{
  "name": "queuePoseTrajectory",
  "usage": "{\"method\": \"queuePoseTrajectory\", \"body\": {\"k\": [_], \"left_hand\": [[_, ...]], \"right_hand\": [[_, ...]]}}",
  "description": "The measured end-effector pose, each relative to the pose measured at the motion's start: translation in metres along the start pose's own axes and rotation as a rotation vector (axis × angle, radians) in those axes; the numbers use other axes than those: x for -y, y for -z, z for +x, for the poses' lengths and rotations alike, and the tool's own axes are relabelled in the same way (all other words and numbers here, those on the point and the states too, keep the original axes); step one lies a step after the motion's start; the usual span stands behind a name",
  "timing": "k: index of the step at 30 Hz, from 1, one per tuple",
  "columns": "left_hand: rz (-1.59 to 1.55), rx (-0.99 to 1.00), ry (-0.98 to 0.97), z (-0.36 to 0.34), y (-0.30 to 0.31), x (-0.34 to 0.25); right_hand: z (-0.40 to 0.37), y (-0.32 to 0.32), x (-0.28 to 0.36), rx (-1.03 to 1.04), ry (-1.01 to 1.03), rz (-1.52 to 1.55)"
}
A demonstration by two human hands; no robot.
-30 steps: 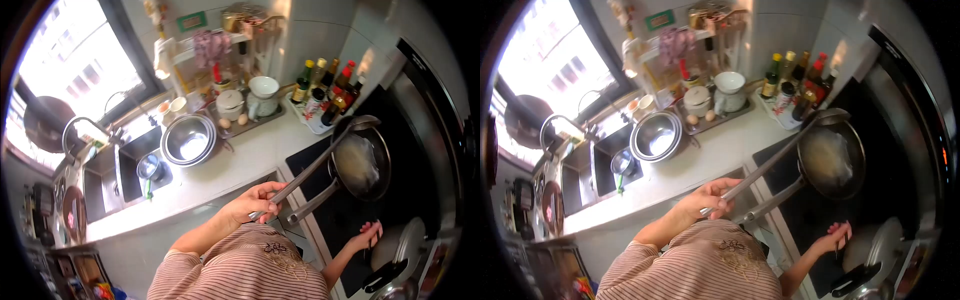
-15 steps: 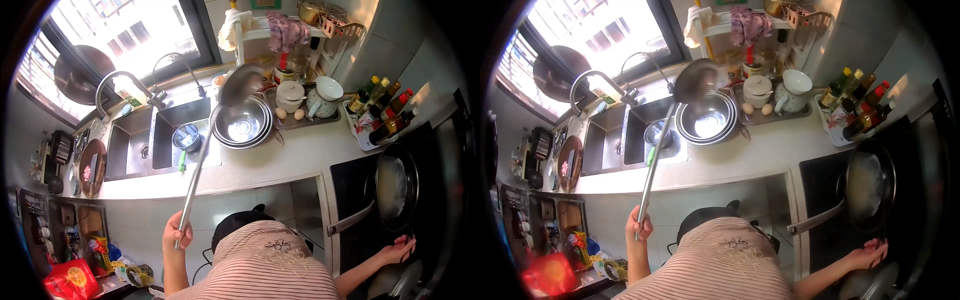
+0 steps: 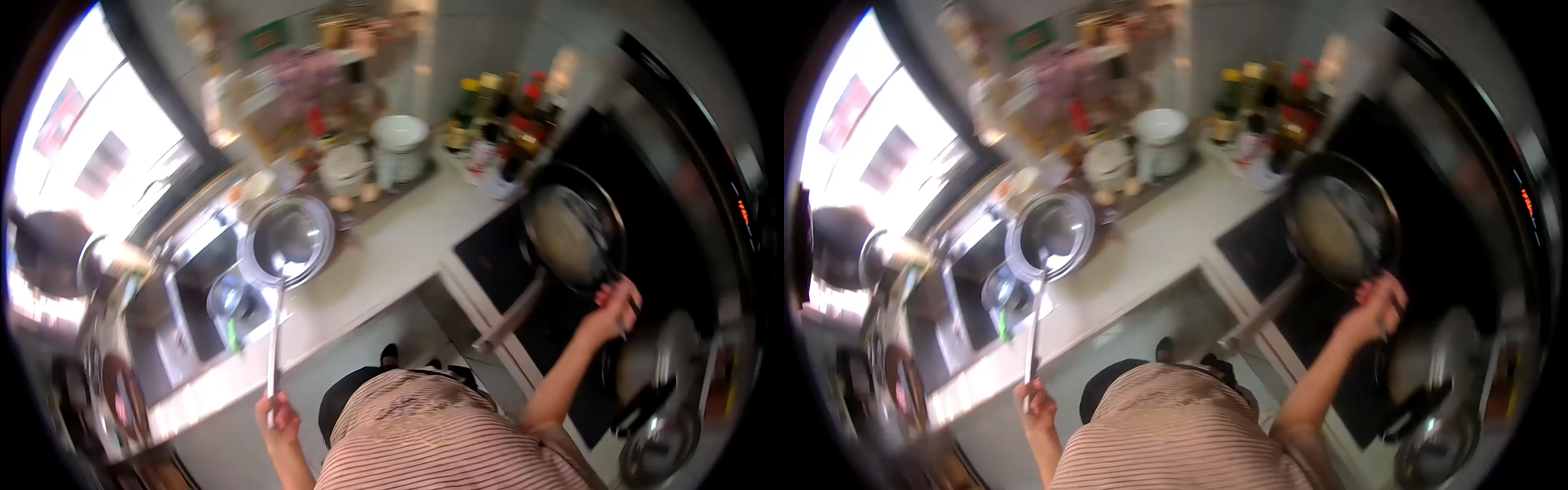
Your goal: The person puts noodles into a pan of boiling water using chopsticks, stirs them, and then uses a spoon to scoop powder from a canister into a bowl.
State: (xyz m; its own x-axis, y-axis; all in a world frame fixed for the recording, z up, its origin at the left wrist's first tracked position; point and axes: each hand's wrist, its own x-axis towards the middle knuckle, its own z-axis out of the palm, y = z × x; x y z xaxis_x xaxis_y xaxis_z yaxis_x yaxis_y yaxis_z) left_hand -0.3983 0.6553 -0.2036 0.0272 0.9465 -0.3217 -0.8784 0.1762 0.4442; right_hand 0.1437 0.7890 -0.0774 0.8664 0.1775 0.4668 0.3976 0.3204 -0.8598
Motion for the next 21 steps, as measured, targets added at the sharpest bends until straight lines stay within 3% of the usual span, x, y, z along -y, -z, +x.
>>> {"method": "queuePoseTrajectory", "body": {"k": [2,5,9,11,15,21], "left_hand": [[-0.033,-0.012,0.020,0.010,-0.047,-0.013],[-0.168,0.213,0.020,0.031,-0.042,-0.020],[-0.169,0.086,0.029,0.049,-0.037,-0.015],[-0.228,0.082,0.048,0.058,-0.036,-0.014],[-0.253,0.035,0.085,0.076,-0.019,-0.015],[-0.128,-0.249,-0.135,0.096,-0.001,-0.022]], "right_hand": [[-0.001,0.014,-0.001,0.035,0.009,-0.122],[-0.001,0.027,-0.002,0.130,-0.025,-0.214],[-0.002,0.031,-0.006,0.249,-0.173,-0.330],[0.001,0.031,-0.011,0.348,-0.144,-0.343],[0.019,0.022,-0.033,0.375,-0.291,-0.287],[0.055,-0.011,-0.046,0.527,0.024,-0.601]]}}
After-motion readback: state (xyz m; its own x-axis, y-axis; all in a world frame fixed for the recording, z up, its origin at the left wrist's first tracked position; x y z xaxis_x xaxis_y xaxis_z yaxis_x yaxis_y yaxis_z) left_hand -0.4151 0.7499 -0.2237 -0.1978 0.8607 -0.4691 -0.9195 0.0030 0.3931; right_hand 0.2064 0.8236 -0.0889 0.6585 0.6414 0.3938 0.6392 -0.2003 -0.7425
